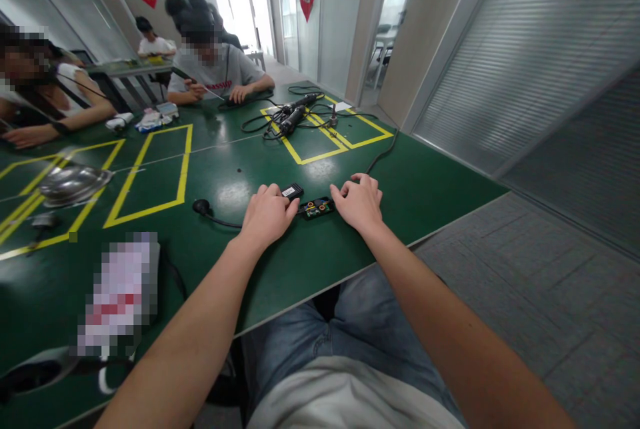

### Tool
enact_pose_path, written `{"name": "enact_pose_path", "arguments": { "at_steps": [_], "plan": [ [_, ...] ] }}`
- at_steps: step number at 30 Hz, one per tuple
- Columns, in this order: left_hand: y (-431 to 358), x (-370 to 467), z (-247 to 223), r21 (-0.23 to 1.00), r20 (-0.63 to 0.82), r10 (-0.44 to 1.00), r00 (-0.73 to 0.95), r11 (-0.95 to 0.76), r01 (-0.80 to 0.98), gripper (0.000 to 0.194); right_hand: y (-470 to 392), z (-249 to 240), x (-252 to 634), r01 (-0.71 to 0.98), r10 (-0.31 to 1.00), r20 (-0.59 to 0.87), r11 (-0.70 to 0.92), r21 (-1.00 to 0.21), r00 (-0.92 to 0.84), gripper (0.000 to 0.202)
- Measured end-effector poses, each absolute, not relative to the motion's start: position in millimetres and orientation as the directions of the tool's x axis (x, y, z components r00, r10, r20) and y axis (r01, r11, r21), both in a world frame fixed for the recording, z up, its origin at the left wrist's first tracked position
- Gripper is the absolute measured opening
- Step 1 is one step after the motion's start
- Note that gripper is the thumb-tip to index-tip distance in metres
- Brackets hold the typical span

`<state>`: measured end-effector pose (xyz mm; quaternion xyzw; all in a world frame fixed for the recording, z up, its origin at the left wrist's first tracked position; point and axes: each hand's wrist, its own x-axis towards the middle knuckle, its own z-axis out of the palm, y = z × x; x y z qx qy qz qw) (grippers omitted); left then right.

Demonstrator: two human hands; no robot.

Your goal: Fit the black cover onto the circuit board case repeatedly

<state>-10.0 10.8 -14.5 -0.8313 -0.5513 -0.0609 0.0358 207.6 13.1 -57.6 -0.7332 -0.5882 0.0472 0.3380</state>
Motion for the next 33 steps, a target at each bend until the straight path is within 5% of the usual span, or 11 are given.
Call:
{"name": "enact_pose_path", "arguments": {
  "at_steps": [21,28,33],
  "plan": [
    [10,-5,-15,-0.056,0.127,0.929,0.346,-0.342,0.938,0.061,14,-58,206,0.849,0.898,0.32,-0.099,-0.519,0.3,0.04],
    [4,-3,-13,0.118,0.261,0.921,0.289,-0.328,0.937,0.029,12,-58,206,0.873,0.901,0.341,-0.077,-0.481,0.267,0.045],
    [14,-10,-23,0.307,0.285,0.945,0.16,-0.248,0.919,0.037,14,-59,207,0.869,0.908,0.314,-0.099,-0.484,0.279,0.045]
  ]
}}
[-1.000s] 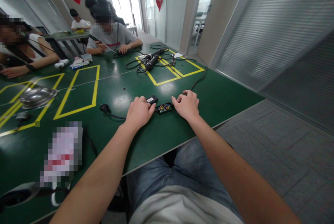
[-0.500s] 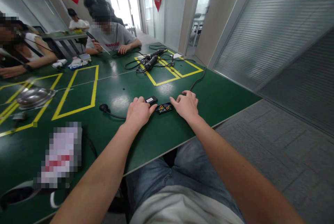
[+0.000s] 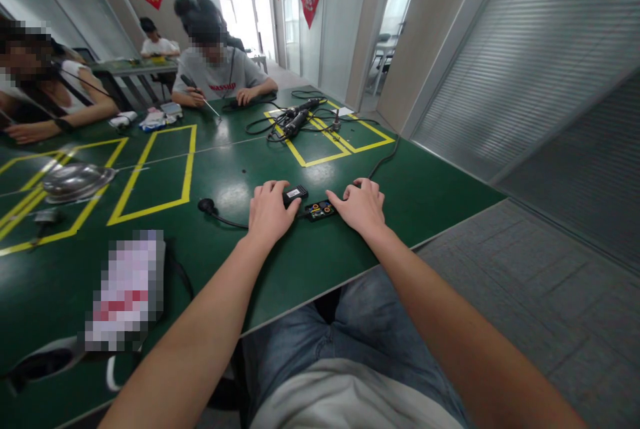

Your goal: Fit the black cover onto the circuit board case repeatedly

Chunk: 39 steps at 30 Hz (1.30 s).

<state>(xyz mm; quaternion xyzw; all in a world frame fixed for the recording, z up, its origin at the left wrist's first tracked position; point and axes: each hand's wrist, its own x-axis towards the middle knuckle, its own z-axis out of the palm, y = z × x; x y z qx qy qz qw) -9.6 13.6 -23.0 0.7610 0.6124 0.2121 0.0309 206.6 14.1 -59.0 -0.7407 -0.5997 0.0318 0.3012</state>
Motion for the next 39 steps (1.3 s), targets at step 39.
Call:
{"name": "enact_pose_path", "arguments": {
  "at_steps": [39],
  "plan": [
    [4,6,-23,0.443,0.202,0.857,0.474,-0.512,0.737,0.041,17,-57,206,0.864,0.944,0.253,-0.061,-0.5,0.213,0.04]
  ]
}}
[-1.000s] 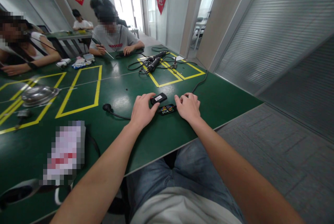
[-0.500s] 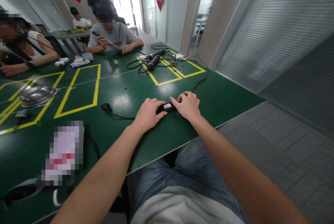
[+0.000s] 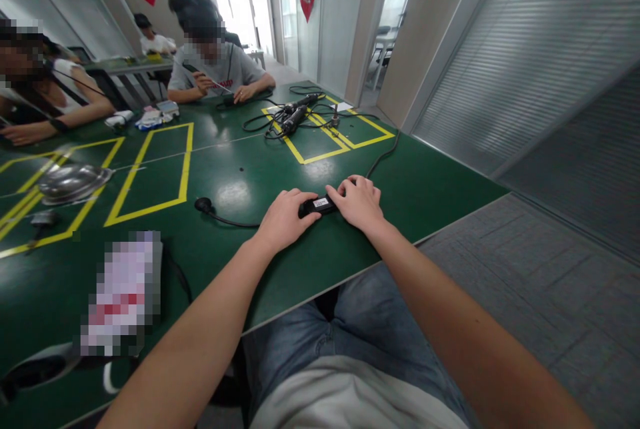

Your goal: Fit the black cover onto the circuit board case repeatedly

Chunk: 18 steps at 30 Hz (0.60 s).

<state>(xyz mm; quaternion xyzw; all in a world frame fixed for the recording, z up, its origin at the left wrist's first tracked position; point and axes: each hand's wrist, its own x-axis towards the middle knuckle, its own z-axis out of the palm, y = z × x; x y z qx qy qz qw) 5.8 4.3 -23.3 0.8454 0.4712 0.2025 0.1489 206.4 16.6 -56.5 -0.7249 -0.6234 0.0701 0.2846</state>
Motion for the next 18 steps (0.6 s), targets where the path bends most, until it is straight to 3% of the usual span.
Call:
{"name": "enact_pose_path", "arguments": {
  "at_steps": [8,13,18],
  "plan": [
    [3.3,4.2,-25.9,0.44,0.239,0.845,0.478,-0.533,0.723,0.04,15.2,-56.1,205.4,0.884,0.943,0.263,-0.061,-0.463,0.203,0.041],
    [1.1,4.0,-24.1,0.438,0.225,0.862,0.454,-0.506,0.743,0.024,11.6,-51.8,203.7,0.894,0.941,0.275,-0.056,-0.445,0.196,0.039],
    [1.1,4.3,-24.7,0.443,0.233,0.853,0.467,-0.521,0.73,0.021,9.7,-50.5,202.3,0.895,0.938,0.289,-0.046,-0.444,0.191,0.039]
  ]
}}
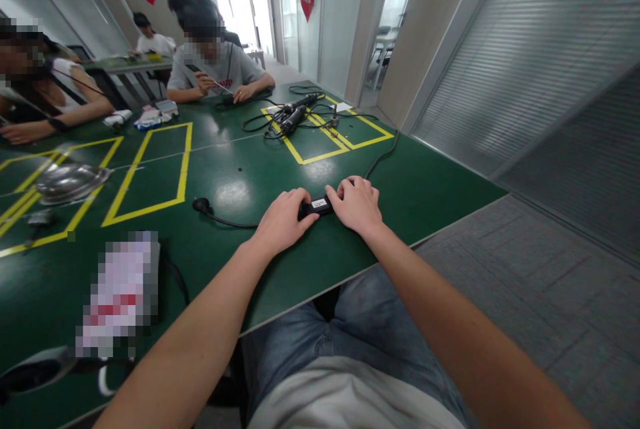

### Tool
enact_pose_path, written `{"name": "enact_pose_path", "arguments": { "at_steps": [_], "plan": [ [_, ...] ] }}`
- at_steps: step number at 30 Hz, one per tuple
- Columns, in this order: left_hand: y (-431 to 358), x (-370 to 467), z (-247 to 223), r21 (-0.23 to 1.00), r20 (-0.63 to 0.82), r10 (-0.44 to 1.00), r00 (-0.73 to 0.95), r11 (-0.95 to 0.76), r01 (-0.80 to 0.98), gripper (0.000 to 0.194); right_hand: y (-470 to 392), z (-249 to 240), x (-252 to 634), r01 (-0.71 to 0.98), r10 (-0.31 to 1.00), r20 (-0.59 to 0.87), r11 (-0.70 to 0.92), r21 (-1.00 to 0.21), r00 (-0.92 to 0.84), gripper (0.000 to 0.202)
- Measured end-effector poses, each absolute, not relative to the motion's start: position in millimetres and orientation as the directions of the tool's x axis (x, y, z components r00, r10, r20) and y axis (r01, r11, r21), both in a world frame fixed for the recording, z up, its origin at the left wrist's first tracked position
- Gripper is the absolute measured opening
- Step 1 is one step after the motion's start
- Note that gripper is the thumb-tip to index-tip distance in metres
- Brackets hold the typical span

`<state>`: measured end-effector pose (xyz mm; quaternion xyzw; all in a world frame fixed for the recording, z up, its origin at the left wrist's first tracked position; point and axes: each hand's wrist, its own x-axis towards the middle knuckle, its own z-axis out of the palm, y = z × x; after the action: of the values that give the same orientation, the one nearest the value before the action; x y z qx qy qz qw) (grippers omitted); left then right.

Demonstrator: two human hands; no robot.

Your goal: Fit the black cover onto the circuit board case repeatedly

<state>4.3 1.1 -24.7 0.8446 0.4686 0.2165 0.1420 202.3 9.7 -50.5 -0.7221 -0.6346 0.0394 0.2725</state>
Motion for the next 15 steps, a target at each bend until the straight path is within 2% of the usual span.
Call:
{"name": "enact_pose_path", "arguments": {
  "at_steps": [15],
  "plan": [
    [2.5,3.2,-28.6,0.45,0.258,0.831,0.494,-0.555,0.699,0.019,8.1,-49.7,200.5,0.909,0.939,0.299,-0.033,-0.415,0.171,0.038]
  ]
}}
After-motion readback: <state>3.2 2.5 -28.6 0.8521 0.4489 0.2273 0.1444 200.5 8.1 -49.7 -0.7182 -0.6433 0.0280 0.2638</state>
